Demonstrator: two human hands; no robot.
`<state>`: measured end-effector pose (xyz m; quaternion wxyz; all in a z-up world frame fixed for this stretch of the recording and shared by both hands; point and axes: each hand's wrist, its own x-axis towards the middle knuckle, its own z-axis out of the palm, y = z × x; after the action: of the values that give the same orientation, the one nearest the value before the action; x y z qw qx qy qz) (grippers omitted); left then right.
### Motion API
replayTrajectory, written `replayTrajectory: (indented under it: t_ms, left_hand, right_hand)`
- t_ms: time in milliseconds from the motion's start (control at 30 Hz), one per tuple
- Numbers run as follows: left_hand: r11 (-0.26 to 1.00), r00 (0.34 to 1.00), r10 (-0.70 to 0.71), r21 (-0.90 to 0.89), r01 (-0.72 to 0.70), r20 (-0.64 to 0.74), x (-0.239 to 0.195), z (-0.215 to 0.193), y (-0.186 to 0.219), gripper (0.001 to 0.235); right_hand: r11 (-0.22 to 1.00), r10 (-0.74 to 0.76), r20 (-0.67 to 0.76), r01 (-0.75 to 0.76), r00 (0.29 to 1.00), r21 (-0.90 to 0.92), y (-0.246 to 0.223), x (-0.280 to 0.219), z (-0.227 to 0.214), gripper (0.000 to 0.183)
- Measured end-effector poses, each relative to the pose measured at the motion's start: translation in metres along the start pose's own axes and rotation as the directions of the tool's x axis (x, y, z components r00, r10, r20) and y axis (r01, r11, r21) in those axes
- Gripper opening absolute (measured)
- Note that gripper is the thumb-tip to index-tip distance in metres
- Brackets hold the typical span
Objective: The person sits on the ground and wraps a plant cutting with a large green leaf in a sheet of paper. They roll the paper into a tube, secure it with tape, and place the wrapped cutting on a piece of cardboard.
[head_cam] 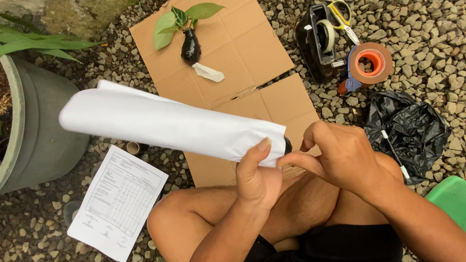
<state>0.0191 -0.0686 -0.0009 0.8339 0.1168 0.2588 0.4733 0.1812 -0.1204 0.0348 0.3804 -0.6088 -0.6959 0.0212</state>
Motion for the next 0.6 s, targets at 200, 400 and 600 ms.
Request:
replayTrajectory:
  t_ms: [200,400,600]
  left_hand:
    - [0.963,0.961,-0.195,-0.149,0.226,0.196,-0.018,0.012,0.006,0.048]
    - [0.94,0.943,-0.181,-0.233,0.249,0.278,-0.016,0.014,0.013,0.051]
    - [0.919,0.891,-0.179,-0.251,0.303,0.417,-0.002,0.007,0.014,0.054]
  right_hand:
    - [0.923,-0.134,-0.19,0.192,0.973,0.334,0.014,-0.005,0.007,0.056]
    - [0.89,0.105,-0.167,-0.018,0.98,0.455,0.048,-0.029,0.021,0.04]
    - [0.664,0.62,-0.133,-0.427,0.774,0.613,0.105,-0.017,0.029,0.018]
